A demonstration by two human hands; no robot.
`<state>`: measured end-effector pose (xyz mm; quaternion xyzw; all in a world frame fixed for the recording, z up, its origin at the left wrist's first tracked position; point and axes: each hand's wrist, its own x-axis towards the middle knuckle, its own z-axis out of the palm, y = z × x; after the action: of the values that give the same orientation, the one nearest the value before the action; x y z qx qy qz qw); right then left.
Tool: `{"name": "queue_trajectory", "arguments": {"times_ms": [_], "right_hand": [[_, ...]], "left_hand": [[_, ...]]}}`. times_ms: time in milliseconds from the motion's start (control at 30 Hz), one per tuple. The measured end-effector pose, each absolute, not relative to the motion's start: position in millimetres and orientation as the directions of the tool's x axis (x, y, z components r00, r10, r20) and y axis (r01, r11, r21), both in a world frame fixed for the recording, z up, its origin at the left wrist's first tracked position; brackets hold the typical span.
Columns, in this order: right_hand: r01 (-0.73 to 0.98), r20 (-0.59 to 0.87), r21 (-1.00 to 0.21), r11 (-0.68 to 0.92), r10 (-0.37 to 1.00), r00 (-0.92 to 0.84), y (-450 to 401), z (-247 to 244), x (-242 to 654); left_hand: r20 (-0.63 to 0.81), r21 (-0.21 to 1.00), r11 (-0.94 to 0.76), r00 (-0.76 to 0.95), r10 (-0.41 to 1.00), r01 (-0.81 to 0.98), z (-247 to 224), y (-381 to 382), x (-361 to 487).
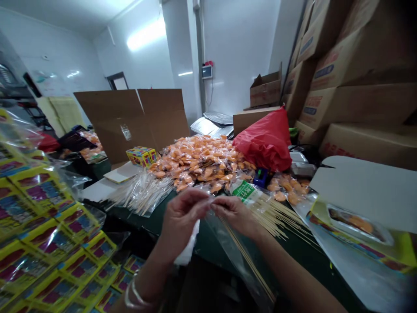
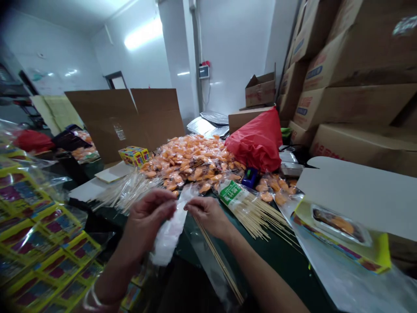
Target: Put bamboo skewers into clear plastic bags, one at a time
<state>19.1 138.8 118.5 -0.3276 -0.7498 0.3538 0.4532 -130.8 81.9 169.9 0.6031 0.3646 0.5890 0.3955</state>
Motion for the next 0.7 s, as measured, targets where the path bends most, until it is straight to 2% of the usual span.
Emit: {"name": "queue_trajectory", "arguments": {"times_ms": [67, 133, 200, 267, 400, 567, 700], "right_hand": [[0.188, 0.421, -0.835, 0.516, 0.822, -0.385, 133.7, 120.8, 20.7], [0.17, 0.422, -0.85, 0.498, 0.838, -0.346, 129.7, 123.1, 17.8], [0.132, 0.449, -0.85, 0.51, 0.833, -0.324, 125.6, 124.8, 13.6], [0.123, 0.486, -0.829, 0.546, 0.811, -0.325, 121.0, 126.4, 11.0], [0.27, 0.545, -0.723, 0.635, 0.766, -0.341, 112.0, 131.4, 14.7], [0.432, 0.546, -0.577, 0.693, 0.721, -0.426, 107.6, 136.4, 25.7], [0.507, 0.515, -0.51, 0.695, 0.719, -0.467, 105.0, 136.3, 26.9]], "left_hand": [[0.572, 0.797, -0.537, -0.063, 0.818, 0.276, 169.5, 89.3, -151.6], [0.696, 0.594, -0.61, 0.045, 0.717, 0.524, 165.5, 92.3, -158.1], [0.749, 0.39, -0.676, 0.211, 0.628, 0.626, 160.8, 94.1, -155.2], [0.748, 0.277, -0.706, 0.315, 0.584, 0.652, 157.6, 97.0, -149.3], [0.675, 0.228, -0.676, 0.387, 0.628, 0.7, 158.0, 103.4, -143.2], [0.554, 0.157, -0.687, 0.512, 0.656, 0.71, 158.2, 101.6, -140.8], [0.546, 0.058, -0.655, 0.525, 0.652, 0.754, 150.4, 101.2, -129.9]]}}
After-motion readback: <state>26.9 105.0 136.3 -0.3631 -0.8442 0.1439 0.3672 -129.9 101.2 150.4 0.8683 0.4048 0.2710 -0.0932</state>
